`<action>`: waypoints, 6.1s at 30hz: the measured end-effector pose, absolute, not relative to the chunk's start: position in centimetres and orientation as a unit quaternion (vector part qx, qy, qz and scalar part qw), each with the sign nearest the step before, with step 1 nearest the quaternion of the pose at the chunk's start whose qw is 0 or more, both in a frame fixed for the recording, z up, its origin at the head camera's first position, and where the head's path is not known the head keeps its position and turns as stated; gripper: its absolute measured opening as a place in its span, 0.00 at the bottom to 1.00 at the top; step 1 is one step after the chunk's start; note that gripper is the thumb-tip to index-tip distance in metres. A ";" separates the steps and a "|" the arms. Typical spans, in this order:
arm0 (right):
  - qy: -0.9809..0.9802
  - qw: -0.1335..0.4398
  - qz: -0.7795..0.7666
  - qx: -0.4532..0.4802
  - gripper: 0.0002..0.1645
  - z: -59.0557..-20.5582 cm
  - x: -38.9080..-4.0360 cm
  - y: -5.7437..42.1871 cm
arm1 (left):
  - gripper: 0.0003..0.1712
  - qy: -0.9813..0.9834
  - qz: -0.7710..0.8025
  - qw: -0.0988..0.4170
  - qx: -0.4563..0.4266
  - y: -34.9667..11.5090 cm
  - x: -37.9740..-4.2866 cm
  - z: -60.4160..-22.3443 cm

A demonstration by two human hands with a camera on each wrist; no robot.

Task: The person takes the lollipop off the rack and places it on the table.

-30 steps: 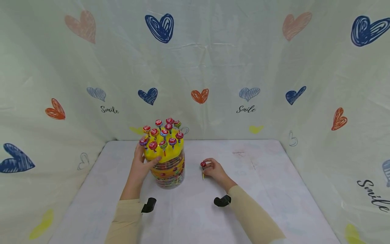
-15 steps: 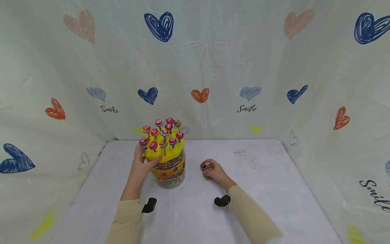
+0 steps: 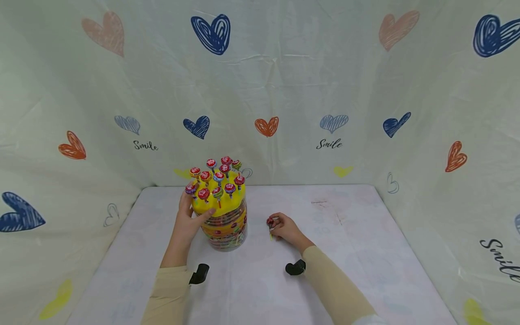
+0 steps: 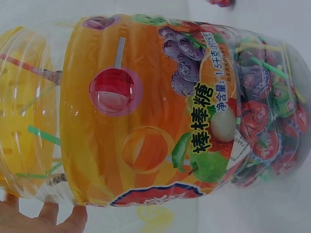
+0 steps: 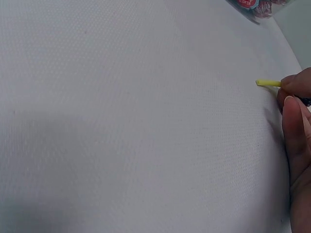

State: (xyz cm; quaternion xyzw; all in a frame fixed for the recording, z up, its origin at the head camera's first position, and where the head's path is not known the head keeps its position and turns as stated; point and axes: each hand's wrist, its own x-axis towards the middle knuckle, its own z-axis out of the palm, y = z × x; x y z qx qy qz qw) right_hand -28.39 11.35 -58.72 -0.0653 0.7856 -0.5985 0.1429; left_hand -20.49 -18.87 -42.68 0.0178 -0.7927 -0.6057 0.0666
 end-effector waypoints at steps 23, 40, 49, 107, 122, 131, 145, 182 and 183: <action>0.796 0.132 -0.583 -0.094 0.31 -57.8 -28.1 11.9 | 0.48 -0.783 -0.617 0.082 -0.001 -18.7 -20.4 -42.8; 0.697 0.082 -0.691 -0.171 0.30 -49.1 -28.1 9.7 | 0.50 -0.781 -0.620 0.071 -0.002 -18.8 -20.3 -42.8; 0.654 0.061 -0.715 -0.241 0.33 -44.4 -27.1 8.1 | 0.50 -0.781 -0.620 0.076 -0.005 -18.8 -20.4 -42.7; 0.580 0.023 -0.760 -0.294 0.33 -39.9 -25.4 5.5 | 0.49 -0.782 -0.618 0.078 -0.007 -18.9 -20.4 -42.9; 0.608 0.021 -0.762 -0.223 0.33 -43.5 -25.8 8.7 | 0.50 -0.780 -0.622 0.073 0.008 -18.7 -20.2 -42.6; 0.616 0.035 -0.767 -0.173 0.31 -47.4 -26.2 10.0 | 0.51 -0.774 -0.629 0.074 -0.001 -18.7 -20.3 -42.6; 0.651 0.054 -0.750 -0.102 0.30 -52.2 -26.5 12.0 | 0.51 -0.773 -0.630 0.074 0.006 -18.6 -20.3 -42.7; 0.789 0.068 -0.611 -0.020 0.33 -59.1 -26.9 13.5 | 0.51 -0.772 -0.632 0.063 0.030 -18.5 -20.1 -42.7; 0.792 0.068 -0.606 -0.024 0.33 -59.1 -26.9 13.5 | 0.51 -0.773 -0.631 0.064 0.032 -18.5 -20.1 -42.7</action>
